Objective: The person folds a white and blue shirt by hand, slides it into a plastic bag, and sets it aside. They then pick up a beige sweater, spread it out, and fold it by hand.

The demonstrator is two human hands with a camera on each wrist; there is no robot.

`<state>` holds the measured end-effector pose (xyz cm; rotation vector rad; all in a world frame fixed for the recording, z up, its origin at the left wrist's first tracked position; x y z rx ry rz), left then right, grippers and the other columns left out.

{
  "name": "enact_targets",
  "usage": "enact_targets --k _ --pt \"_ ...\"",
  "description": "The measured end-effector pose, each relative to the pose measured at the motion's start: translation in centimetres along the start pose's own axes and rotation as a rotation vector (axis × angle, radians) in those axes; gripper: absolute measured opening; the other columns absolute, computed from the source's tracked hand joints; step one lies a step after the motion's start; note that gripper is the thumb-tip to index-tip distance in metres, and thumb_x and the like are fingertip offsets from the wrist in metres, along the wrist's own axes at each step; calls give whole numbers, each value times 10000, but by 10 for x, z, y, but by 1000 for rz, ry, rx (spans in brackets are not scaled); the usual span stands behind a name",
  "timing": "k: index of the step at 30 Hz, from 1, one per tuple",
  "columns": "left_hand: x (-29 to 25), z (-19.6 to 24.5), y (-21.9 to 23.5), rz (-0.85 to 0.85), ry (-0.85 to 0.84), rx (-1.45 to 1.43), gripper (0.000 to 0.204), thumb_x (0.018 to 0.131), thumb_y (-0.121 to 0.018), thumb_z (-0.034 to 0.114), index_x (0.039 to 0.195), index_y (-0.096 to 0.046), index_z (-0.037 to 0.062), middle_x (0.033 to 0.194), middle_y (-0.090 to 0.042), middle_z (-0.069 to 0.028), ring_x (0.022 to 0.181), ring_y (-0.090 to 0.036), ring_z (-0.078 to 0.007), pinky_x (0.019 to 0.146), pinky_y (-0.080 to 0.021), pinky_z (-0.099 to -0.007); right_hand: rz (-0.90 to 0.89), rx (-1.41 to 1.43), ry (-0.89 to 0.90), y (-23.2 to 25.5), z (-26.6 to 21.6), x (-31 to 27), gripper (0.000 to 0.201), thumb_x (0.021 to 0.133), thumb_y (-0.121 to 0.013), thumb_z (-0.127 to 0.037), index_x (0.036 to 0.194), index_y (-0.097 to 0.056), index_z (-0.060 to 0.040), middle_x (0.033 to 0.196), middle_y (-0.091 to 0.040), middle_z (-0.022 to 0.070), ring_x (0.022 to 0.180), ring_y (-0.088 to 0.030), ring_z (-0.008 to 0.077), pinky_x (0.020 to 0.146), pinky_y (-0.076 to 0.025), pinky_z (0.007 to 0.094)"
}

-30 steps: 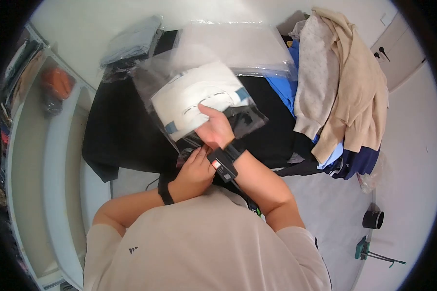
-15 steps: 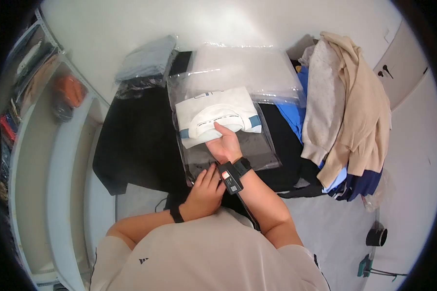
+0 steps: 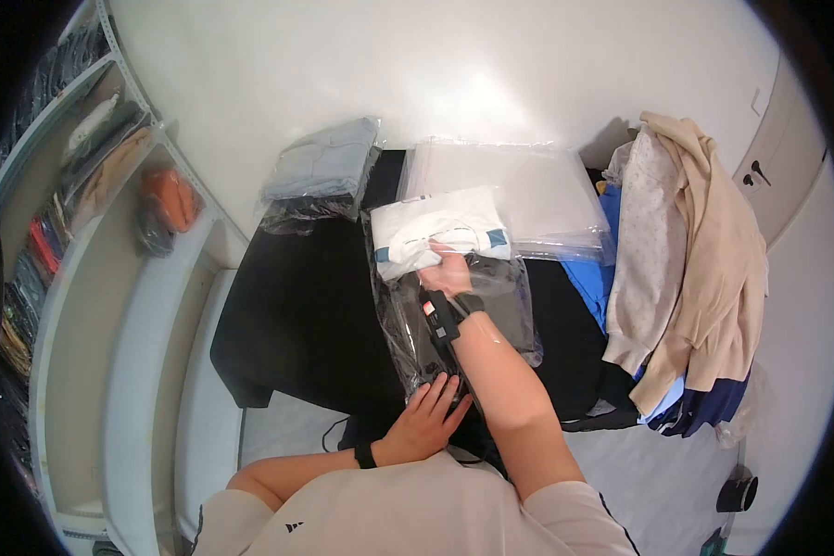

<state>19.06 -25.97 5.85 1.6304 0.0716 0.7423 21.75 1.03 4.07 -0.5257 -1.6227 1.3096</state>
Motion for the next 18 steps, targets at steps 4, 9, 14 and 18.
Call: enact_targets --k 4,9,14,18 --pt "1 -1 2 14 11 22 392 861 -451 169 1227 -533 55 1302 -458 -239 1221 -432 -371 990 -346 -431 487 -203 228 50 -24 -3 295 895 -502 -121 1135 -483 51 1135 -565 192 1051 -558 300 969 -426 405" --pt "-1 -4 3 16 -5 20 384 864 -446 168 1221 -535 59 1306 -457 -235 1232 -425 -363 996 -349 -432 238 -111 -65 31 -14 -6 268 873 -526 -99 1111 -535 25 1098 -606 173 999 -593 287 900 -461 352" --pt "3 -7 4 7 4 -71 394 810 -525 161 1186 -554 48 1277 -477 -218 1215 -435 -364 986 -363 -443 580 -1463 277 69 -69 -33 495 819 -627 -128 1260 -456 17 1105 -590 130 990 -572 225 861 -443 341" --pt "-6 -26 16 -43 49 -220 428 718 -610 144 1123 -572 10 1247 -496 -184 1191 -448 -362 969 -382 -455 979 -902 242 -43 29 -98 493 890 -543 -157 1330 -362 -27 1275 -465 158 1135 -472 240 964 -374 351"
Point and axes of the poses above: each hand's wrist, its own x-axis towards the middle knuckle, its own y-axis out of the back of the hand, z = x × y, the point moved 10 cm from there along x, towards the middle knuckle
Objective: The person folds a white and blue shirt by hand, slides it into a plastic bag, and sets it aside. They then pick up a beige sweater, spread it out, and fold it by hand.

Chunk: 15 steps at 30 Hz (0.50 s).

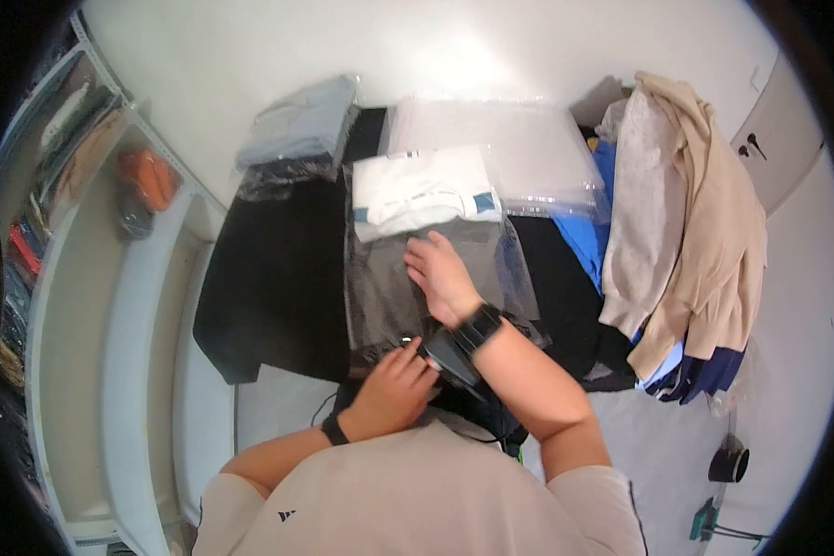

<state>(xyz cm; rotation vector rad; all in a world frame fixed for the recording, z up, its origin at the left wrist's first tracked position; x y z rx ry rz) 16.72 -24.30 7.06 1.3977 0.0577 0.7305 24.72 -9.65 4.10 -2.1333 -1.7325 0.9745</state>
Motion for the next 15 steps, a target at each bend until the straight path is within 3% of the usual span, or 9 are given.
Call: enact_targets --k 1,4,5,6,7,10,12,13,15 --pt "-7 -2 5 -31 -7 -28 416 702 -619 133 1093 -574 -4 1235 -508 -168 1194 -451 -337 967 -393 -438 -109 -182 -43 -3 0 -30 566 908 -510 -127 1402 -256 -20 1330 -416 179 1172 -456 237 986 -360 319" --pt "-46 13 34 12 -403 -305 293 711 -611 96 982 -602 -16 1127 -577 -163 1079 -542 -319 916 -446 -418 -699 -722 -105 -22 -17 -129 392 902 -586 -179 1242 -518 6 1194 -579 90 1088 -534 137 940 -410 283" --pt "-54 -4 45 44 -318 -316 268 706 -609 69 962 -604 -10 1072 -598 -147 1021 -570 -310 884 -465 -399 -857 -774 -174 -17 -28 -152 312 905 -585 -189 1121 -602 36 1053 -645 119 972 -605 173 872 -465 296" --pt "-61 -20 56 72 -237 -325 245 701 -608 42 942 -607 -4 1018 -620 -132 962 -599 -301 853 -484 -380 -769 -762 -298 -2 -46 -160 220 899 -574 -120 1008 -647 56 919 -673 142 858 -648 201 803 -505 309" --pt "-61 -45 83 190 -99 -269 238 708 -603 30 944 -608 1 986 -623 -130 930 -606 -301 841 -486 -362 -632 -755 -152 12 -73 -151 188 898 -566 -89 990 -644 54 874 -676 120 771 -654 159 731 -524 278" --pt "-44 -142 124 388 497 -359 229 768 -631 90 981 -610 10 978 -627 -115 917 -607 -283 827 -482 -346 -192 -573 143 58 -137 -98 223 904 -553 -152 1063 -592 -1 990 -632 58 889 -604 131 797 -490 244" --pt "-24 -202 102 375 728 -771 399 815 -662 273 1066 -571 -23 1019 -614 -139 941 -595 -280 829 -480 -354 -107 -619 131 75 -146 -49 339 889 -580 -192 1172 -510 -20 1070 -575 39 984 -535 115 858 -432 238" --pt "-8 -217 101 380 713 -762 399 815 -662 273 1066 -571 -23 1019 -614 -139 941 -595 -280 829 -480 -354 -62 -589 113 90 -144 -19 388 868 -606 -206 1192 -489 -28 1083 -553 35 1018 -498 123 890 -403 263" --pt "-5 -249 46 203 1140 -1346 644 795 -666 458 1137 -509 -65 1055 -589 -182 967 -584 -275 838 -477 -345 105 -610 80 127 -132 37 520 834 -655 -318 1218 -480 -13 1133 -524 101 1073 -470 214 930 -388 371"
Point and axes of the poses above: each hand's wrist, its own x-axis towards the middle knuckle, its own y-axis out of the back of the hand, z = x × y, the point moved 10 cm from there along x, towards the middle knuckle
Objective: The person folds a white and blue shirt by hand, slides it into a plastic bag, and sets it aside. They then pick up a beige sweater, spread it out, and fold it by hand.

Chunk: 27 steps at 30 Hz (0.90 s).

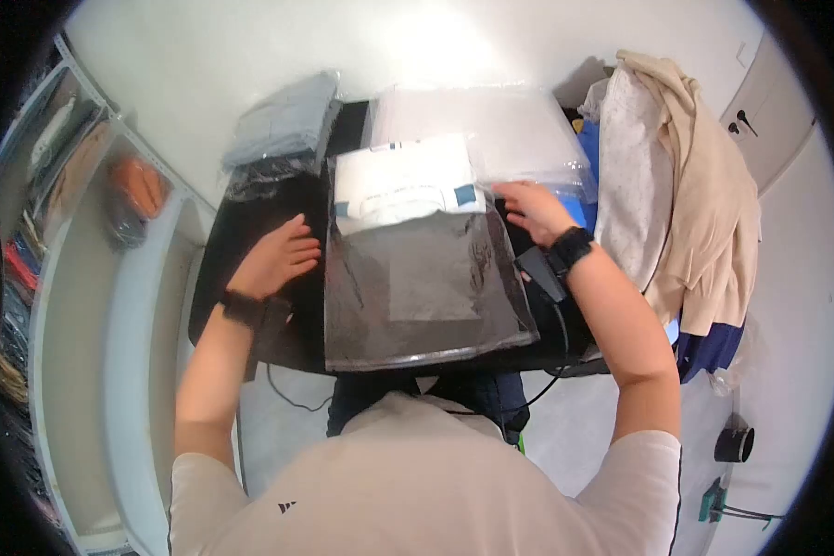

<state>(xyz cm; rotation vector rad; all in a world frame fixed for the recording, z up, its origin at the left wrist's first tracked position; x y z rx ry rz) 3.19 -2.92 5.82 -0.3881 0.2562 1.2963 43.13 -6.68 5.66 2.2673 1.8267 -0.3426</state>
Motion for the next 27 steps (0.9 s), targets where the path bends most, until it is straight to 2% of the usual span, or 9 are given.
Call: enact_targets --k 3,7,9,10,13,15,21,24,27 --pt "29 -3 -15 9 151 128 767 777 -641 548 1156 -468 -97 1054 -569 -231 959 -590 -280 825 -490 -353 80 -126 -189 -20 8 7 802 735 -716 -511 1236 -442 52 1192 -444 206 1064 -450 267 917 -377 378" --pt "68 -8 -29 -50 190 247 730 745 -693 510 1097 -502 -100 1047 -570 -219 881 -619 -261 729 -525 -342 52 -342 -224 -31 3 16 759 707 -756 -462 1177 -492 72 1102 -509 197 942 -500 247 833 -412 338" --pt "86 -6 -23 -6 79 580 606 735 -730 437 960 -561 -100 953 -600 -191 710 -636 -215 592 -528 -294 -41 -661 -88 -31 15 46 585 699 -780 -359 1037 -585 77 884 -583 146 715 -519 209 645 -426 307" --pt "79 5 -27 47 31 696 476 717 -767 339 831 -591 -88 800 -618 -151 566 -609 -178 490 -494 -254 81 -580 131 -28 7 52 456 632 -811 -276 841 -639 91 642 -578 103 526 -509 191 466 -400 297" --pt "78 10 -31 52 -26 781 417 721 -773 296 774 -594 -77 693 -609 -126 519 -587 -153 447 -464 -257 -26 -688 -25 -14 28 69 372 655 -794 -242 795 -637 65 646 -579 99 525 -505 176 455 -392 297" --pt "75 10 -31 51 -31 758 399 722 -775 280 767 -591 -72 675 -601 -118 513 -582 -146 431 -450 -260 -43 -657 -86 -10 33 66 162 725 -726 -134 772 -641 -4 661 -566 24 566 -489 111 506 -382 250" --pt "76 9 -36 -75 -86 443 299 766 -742 233 811 -599 -26 663 -570 -37 528 -525 -102 447 -397 -228 -106 -299 8 -18 17 36 72 856 -601 -89 813 -577 -37 744 -596 47 625 -564 121 580 -471 238" --pt "65 32 -50 -131 -231 344 236 797 -711 200 864 -605 -1 689 -561 1 565 -489 -80 499 -376 -210 -310 211 198 -34 -12 18 63 932 -525 -116 958 -485 -74 983 -595 34 855 -597 116 766 -508 234" --pt "23 66 -73 -161 -359 352 206 814 -693 175 899 -604 10 708 -553 17 591 -458 -62 544 -364 -212 -258 321 295 -18 -28 0 69 927 -536 -129 974 -491 -105 1018 -588 15 879 -603 117 717 -492 219"
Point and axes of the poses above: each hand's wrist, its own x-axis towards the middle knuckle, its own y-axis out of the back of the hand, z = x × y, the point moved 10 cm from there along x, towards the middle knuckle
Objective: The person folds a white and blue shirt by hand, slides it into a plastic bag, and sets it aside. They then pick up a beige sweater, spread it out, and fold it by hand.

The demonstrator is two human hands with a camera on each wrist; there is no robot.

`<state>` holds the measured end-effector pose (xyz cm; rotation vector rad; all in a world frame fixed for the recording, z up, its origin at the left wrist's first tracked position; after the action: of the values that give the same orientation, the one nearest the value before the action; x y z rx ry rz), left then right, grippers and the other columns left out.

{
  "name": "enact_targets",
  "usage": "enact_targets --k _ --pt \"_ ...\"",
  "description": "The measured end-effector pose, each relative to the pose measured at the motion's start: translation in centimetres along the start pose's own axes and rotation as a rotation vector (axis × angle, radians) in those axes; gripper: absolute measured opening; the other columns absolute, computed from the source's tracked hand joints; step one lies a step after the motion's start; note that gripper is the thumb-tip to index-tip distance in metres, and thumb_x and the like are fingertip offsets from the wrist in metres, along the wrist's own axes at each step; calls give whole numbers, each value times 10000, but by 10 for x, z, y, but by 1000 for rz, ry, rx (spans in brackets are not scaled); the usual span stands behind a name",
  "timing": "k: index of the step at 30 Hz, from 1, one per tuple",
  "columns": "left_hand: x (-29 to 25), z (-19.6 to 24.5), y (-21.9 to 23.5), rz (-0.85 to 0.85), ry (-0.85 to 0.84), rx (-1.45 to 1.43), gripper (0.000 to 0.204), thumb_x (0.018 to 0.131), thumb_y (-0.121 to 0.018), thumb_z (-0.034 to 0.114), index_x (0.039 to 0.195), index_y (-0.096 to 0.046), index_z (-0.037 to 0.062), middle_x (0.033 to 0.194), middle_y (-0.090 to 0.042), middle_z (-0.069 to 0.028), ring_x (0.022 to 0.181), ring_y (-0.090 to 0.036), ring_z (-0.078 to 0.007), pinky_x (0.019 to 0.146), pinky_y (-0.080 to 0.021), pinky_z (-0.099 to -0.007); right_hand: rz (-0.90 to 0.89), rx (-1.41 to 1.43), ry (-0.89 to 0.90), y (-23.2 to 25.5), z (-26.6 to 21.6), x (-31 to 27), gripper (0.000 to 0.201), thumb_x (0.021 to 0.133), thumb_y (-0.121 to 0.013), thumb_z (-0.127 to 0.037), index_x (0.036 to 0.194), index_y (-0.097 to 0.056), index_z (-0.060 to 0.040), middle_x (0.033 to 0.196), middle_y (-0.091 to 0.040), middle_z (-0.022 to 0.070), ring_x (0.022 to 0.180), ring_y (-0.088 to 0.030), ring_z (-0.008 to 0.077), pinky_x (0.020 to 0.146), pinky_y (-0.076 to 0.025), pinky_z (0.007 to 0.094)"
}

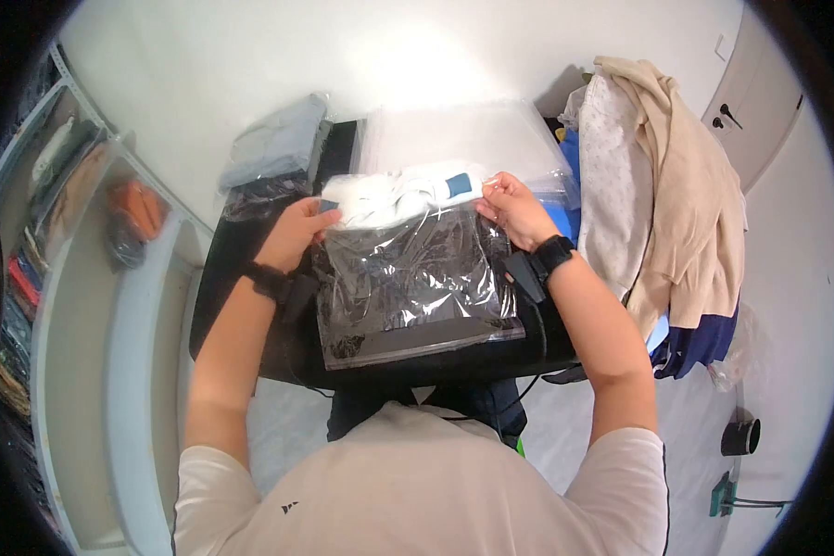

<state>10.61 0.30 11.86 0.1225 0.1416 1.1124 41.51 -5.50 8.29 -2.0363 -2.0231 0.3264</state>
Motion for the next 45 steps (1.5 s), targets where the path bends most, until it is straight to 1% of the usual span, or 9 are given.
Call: enact_targets --k 9,12,14,16,22,29,33,42,45 --pt "-96 -51 -14 -90 225 201 360 860 -632 258 1076 -559 -21 814 -588 -54 643 -544 -96 569 -432 -213 199 -262 -383 2 39 -149 165 898 -543 -67 1056 -497 -71 1009 -614 47 814 -646 129 679 -515 207" --pt "-106 -51 4 33 25 578 414 840 -632 201 1172 -521 -20 1053 -596 -166 850 -621 -222 754 -493 -300 282 -964 97 13 -2 -160 289 848 -567 -23 1130 -501 -8 1024 -611 93 867 -631 174 739 -508 275" --pt "-122 17 -18 33 -465 738 406 848 -612 124 1233 -510 44 1218 -542 -100 1077 -538 -205 894 -433 -298 252 -1066 117 -28 -28 -158 348 833 -576 -18 1173 -500 -15 1072 -609 117 964 -613 242 832 -484 327" --pt "-120 32 -40 -40 -476 731 405 837 -604 87 1233 -523 81 1326 -479 -97 1207 -463 -250 977 -383 -322 -106 -1372 537 -105 -44 -154 414 851 -569 -64 1253 -471 -73 1211 -552 136 1119 -537 280 951 -415 408" --pt "-119 37 -69 -251 -596 829 438 803 -485 -84 1212 -537 62 1334 -473 -122 1294 -377 -299 1055 -315 -372 -477 -1801 442 -133 32 -129 505 896 -524 -179 1376 -374 -228 1431 -346 81 1308 -348 287 1051 -278 517" --pt "-165 -1 -24 -217 -351 875 626 712 -545 -121 1298 -472 87 1465 -260 -160 1360 -254 -329 1084 -277 -390 -244 -1290 278 -64 -29 -159 670 689 -489 171 1293 -494 -120 1404 -384 145 1284 -382 310 1058 -316 379" --pt "-173 -15 -21 -141 -325 879 632 707 -646 -40 1297 -472 106 1444 -291 -174 1348 -258 -355 1056 -312 -425 -100 -1216 156 -27 -5 -194 690 664 -604 109 1305 -476 -112 1426 -364 134 1290 -376 312 1067 -301 374" --pt "-166 -9 -55 -220 -661 1060 496 692 -720 99 1169 -581 94 1269 -495 -66 1195 -440 -292 983 -384 -408 -29 -1391 473 -51 7 -207 493 695 -714 -77 1171 -595 -115 1362 -453 111 1222 -453 288 1021 -337 440" --pt "-174 -5 -60 -223 -760 1057 385 734 -686 98 1111 -613 80 1197 -566 -61 1160 -487 -265 986 -383 -402 -88 -1371 458 -57 5 -204 239 761 -662 -101 999 -684 -99 1119 -644 31 1196 -486 266 1042 -297 453"
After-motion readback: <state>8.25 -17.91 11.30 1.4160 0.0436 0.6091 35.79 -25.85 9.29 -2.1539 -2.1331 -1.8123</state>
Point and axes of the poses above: each hand's wrist, its own x-axis towards the middle knuckle, its own y-axis out of the back of the hand, z = x × y, the point moved 10 cm from there along x, towards the middle knuckle
